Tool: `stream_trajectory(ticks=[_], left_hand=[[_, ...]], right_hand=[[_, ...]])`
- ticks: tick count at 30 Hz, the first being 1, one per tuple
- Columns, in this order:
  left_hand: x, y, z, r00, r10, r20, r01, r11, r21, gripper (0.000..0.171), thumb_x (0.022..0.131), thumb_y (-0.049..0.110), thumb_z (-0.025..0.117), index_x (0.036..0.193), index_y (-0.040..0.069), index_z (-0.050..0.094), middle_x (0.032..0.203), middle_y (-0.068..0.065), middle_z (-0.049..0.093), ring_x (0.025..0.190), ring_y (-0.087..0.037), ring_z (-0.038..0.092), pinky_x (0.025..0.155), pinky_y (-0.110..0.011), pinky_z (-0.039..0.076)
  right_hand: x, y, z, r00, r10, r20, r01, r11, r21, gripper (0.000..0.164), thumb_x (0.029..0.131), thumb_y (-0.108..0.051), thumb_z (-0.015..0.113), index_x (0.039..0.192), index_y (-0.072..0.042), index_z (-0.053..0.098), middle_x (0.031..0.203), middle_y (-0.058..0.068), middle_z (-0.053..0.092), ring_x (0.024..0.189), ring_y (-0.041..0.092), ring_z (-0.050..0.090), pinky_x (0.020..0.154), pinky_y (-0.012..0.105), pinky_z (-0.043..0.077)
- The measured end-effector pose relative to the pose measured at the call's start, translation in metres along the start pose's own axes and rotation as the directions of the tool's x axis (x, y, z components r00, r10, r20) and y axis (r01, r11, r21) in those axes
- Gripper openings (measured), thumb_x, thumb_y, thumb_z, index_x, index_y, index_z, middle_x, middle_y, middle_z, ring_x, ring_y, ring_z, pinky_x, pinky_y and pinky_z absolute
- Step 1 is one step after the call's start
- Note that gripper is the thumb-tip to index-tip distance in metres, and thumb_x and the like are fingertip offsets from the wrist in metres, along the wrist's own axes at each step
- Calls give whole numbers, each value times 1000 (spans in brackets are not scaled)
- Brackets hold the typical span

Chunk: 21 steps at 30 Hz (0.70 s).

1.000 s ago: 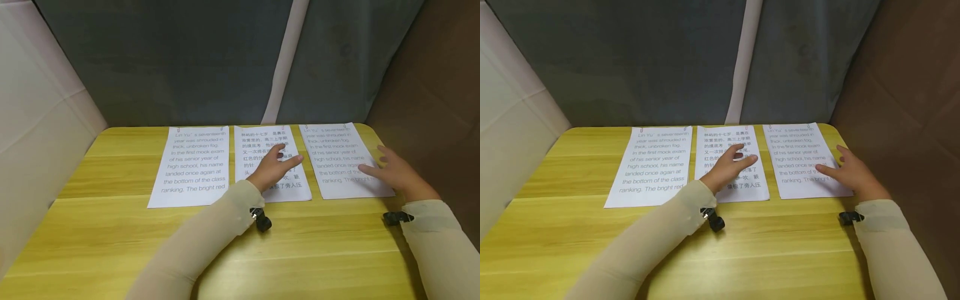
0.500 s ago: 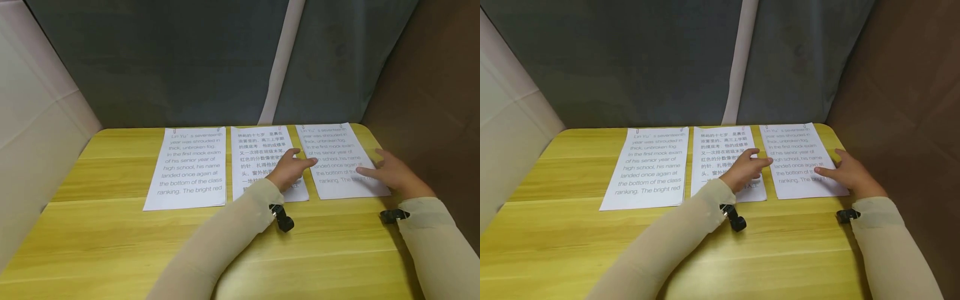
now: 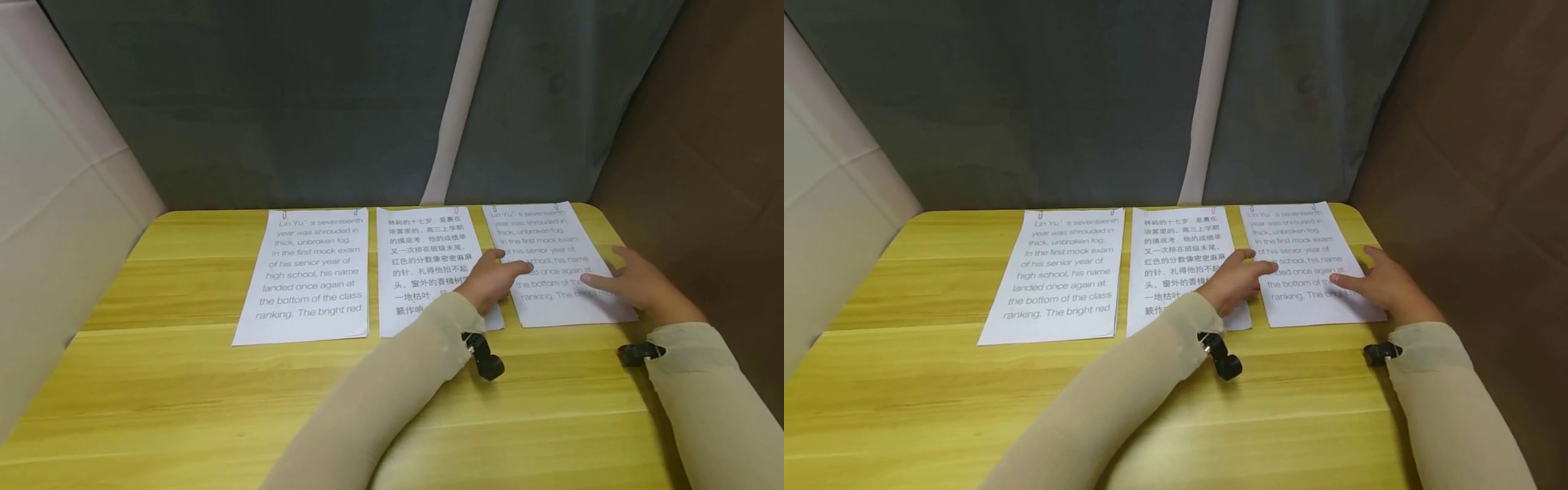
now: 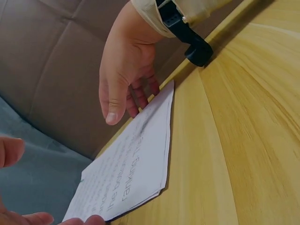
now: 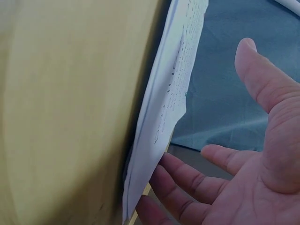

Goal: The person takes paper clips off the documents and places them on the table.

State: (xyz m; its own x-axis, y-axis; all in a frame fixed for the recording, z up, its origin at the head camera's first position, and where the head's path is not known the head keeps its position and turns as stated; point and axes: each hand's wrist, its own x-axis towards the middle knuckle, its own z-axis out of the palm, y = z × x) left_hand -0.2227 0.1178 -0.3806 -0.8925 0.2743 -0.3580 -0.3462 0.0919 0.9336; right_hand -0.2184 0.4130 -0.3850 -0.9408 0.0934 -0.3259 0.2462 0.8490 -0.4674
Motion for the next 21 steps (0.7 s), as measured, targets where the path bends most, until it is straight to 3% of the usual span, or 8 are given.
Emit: stream_trajectory(ticks=[5, 8, 12, 17, 21], left_hand=[[2, 0, 3, 1000, -7, -18, 7, 1000, -16, 77, 95, 32, 74, 160, 8, 39, 138, -10, 58, 111, -27, 65, 104, -39, 52], [4, -2, 4, 1000, -13, -18, 12, 997, -71, 76, 98, 29, 72, 161, 5, 36, 138, -11, 58, 114, -28, 65, 104, -40, 53], [7, -4, 2, 1000, -14, -8, 13, 991, -133, 74, 100, 24, 69, 162, 2, 35, 126, -9, 64, 117, -29, 66, 103, -42, 55], [12, -6, 2, 1000, -17, -20, 14, 989, -145, 68, 101, 21, 68, 160, 3, 38, 113, -7, 68, 105, -26, 67, 97, -43, 56], [15, -6, 4, 1000, -16, -21, 13, 990, -138, 66, 102, 19, 68, 160, 6, 39, 113, -9, 69, 94, -22, 66, 95, -44, 58]], right_hand=[[0, -1, 1, 1000, 2, -4, -2, 1000, 7, 131, 91, -71, 67, 162, 11, -7, 152, 51, 28, 137, 63, 38, 113, 73, 36], [0, -1, 2, 1000, 5, -7, -5, 1000, 15, 131, 90, -72, 67, 162, 10, -6, 153, 51, 28, 137, 62, 37, 113, 73, 35], [0, -1, 4, 1000, 10, -18, -10, 1000, 29, 130, 91, -70, 67, 163, 9, -5, 152, 50, 29, 136, 61, 38, 113, 73, 36], [-2, -2, 5, 998, 20, -59, -17, 999, 41, 127, 91, -68, 69, 163, 9, -1, 148, 48, 33, 127, 58, 43, 108, 72, 41], [-3, -3, 5, 995, 23, -92, -17, 998, 65, 125, 91, -66, 70, 164, 9, 2, 146, 47, 36, 122, 56, 46, 103, 69, 44]])
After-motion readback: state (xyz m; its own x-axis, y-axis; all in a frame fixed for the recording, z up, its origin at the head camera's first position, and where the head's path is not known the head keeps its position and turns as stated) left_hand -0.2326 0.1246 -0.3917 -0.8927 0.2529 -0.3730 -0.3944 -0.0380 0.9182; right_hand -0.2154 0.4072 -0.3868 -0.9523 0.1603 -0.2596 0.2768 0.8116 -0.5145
